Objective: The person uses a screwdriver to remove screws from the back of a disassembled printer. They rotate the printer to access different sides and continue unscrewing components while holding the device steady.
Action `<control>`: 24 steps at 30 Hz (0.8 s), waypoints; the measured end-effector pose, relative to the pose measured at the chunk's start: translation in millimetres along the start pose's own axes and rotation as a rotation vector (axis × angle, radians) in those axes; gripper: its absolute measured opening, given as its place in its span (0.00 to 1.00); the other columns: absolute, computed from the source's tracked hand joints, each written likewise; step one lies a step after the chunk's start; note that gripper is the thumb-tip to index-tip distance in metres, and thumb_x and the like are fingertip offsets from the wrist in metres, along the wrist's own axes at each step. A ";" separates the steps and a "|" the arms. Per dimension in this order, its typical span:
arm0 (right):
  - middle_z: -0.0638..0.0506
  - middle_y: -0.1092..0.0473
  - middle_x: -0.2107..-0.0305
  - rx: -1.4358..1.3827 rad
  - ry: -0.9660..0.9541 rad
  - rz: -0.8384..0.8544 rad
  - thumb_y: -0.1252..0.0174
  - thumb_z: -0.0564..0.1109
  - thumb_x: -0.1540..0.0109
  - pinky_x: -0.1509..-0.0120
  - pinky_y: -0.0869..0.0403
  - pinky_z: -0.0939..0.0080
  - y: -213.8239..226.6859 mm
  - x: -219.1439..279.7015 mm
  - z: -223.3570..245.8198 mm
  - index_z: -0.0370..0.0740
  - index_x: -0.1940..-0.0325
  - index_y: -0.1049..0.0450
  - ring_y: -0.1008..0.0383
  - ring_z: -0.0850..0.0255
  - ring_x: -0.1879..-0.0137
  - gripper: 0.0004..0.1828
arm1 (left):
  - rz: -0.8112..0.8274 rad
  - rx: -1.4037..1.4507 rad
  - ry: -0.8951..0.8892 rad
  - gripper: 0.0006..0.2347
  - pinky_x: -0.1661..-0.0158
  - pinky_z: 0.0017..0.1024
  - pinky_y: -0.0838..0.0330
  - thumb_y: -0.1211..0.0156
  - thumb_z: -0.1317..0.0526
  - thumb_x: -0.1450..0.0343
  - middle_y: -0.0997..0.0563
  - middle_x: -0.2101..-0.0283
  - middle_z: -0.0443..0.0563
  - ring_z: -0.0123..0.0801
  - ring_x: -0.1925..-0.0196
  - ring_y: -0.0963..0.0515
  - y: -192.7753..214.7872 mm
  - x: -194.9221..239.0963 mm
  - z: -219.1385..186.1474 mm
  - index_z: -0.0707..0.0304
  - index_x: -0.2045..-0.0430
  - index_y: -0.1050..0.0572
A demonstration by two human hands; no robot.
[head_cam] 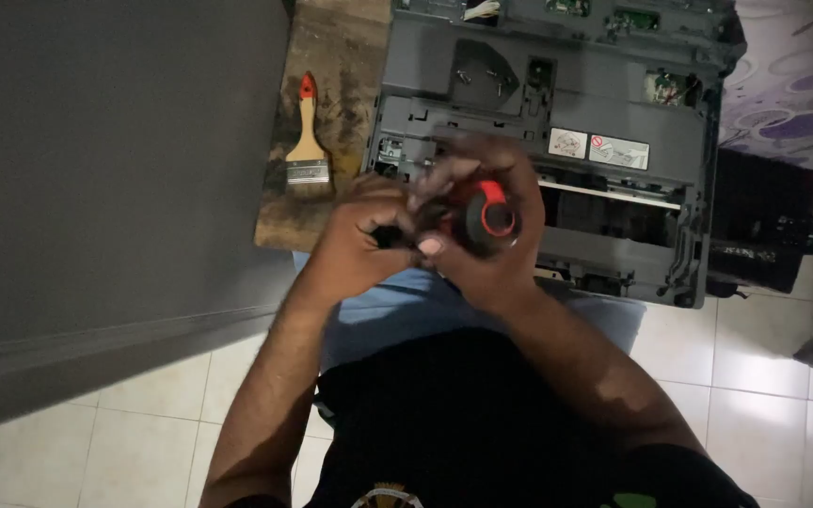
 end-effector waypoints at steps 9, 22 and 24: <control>0.37 0.28 0.74 -0.028 0.078 0.032 0.33 0.40 0.39 0.63 0.19 0.55 14.6 -1.1 -13.6 0.22 0.54 0.34 0.20 0.51 0.69 0.20 | 0.053 0.227 -0.171 0.04 0.56 0.45 0.26 0.31 0.66 0.31 0.19 0.72 0.56 0.50 0.64 0.18 10.7 -14.3 -6.6 0.69 0.73 0.19; 0.39 0.27 0.74 -0.023 0.144 0.000 0.37 0.39 0.36 0.62 0.20 0.57 13.3 -0.8 -15.5 0.26 0.52 0.33 0.20 0.53 0.67 0.15 | 0.032 0.266 -0.086 0.10 0.56 0.48 0.25 0.47 0.76 0.38 0.20 0.71 0.61 0.49 0.63 0.19 14.0 -2.0 8.2 0.75 0.68 0.20; 0.41 0.27 0.75 -0.075 0.202 0.014 0.37 0.38 0.38 0.65 0.20 0.58 14.2 -2.3 -15.6 0.29 0.52 0.33 0.21 0.54 0.71 0.15 | 0.024 0.254 -0.047 0.13 0.56 0.48 0.26 0.50 0.77 0.39 0.20 0.69 0.64 0.51 0.62 0.20 11.3 -1.3 6.6 0.76 0.67 0.20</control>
Point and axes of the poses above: each hand's wrist, its own x-axis away from the middle knuckle, its own y-axis out of the back of the hand, z = x × y, the point moved 4 cm from there along -x, towards the middle knuckle
